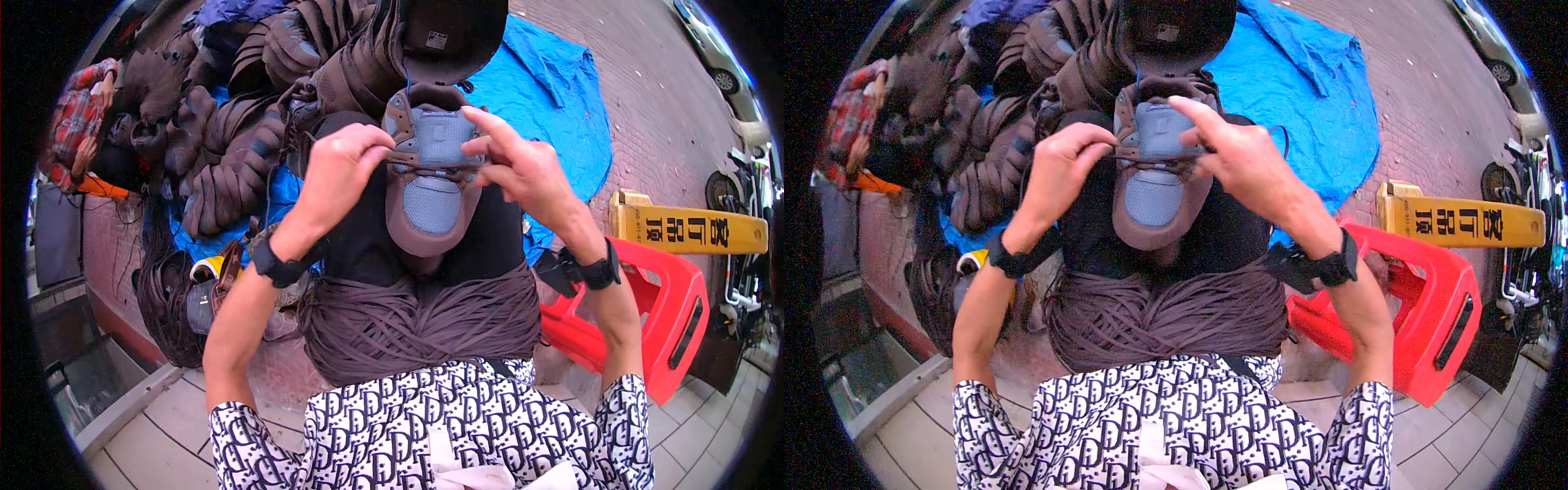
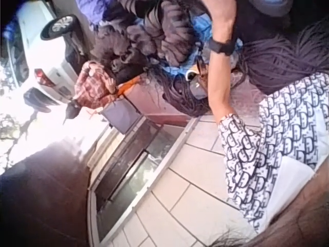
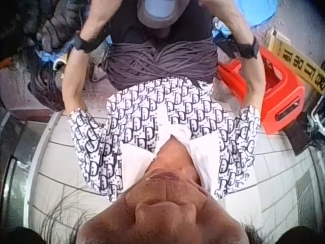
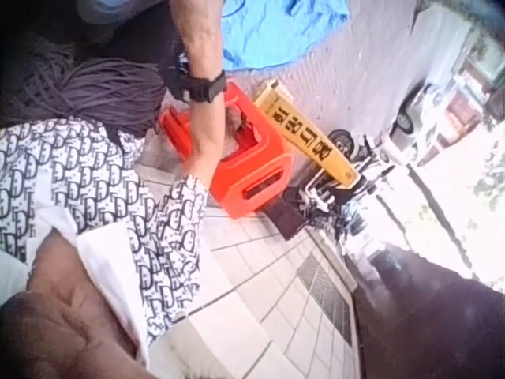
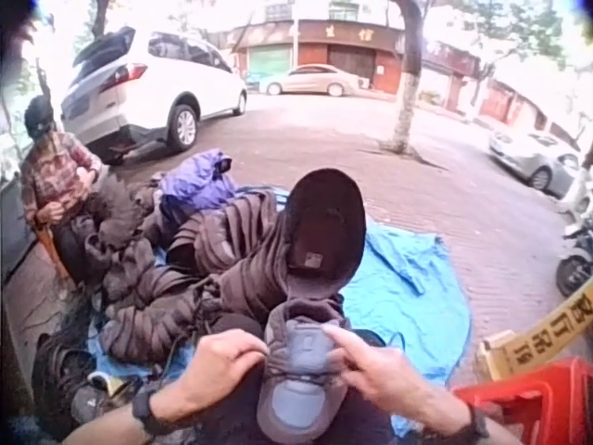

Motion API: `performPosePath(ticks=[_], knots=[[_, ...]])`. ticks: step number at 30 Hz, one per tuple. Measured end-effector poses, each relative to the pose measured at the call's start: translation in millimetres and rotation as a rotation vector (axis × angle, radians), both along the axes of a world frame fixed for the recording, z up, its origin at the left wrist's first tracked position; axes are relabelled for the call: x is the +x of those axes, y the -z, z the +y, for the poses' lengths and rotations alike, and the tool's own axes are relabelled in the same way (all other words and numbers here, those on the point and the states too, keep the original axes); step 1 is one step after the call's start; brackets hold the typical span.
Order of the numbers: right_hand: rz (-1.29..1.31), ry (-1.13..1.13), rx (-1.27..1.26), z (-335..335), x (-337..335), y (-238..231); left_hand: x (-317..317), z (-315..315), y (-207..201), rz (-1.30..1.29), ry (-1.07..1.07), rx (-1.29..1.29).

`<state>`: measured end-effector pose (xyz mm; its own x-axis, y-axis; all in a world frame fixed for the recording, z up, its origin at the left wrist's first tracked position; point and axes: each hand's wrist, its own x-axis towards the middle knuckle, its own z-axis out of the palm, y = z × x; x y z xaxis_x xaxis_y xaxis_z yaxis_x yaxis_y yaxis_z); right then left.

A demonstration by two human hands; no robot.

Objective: Lacing a brown and grey shoe as part of an outdoor footwear manufacturing setup.

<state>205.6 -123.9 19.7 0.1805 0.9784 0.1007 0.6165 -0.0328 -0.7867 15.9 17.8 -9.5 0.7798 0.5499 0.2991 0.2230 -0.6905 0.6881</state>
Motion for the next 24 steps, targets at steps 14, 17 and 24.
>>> performPosePath(ticks=[14, 17, 24], knots=[[0.105, -0.092, -0.116, 41.7, -13.3, 5.7, 12.2, -13.8, 8.8, 0.033, 0.055, 0.139], [0.118, -0.126, -0.230, 49.4, -19.9, 6.1, 10.2, -11.2, 8.9, 0.014, 0.103, 0.186], [0.552, -0.017, -0.462, 49.6, -17.3, -1.7, 9.4, -19.8, 2.8, 0.069, 0.111, 0.549]])
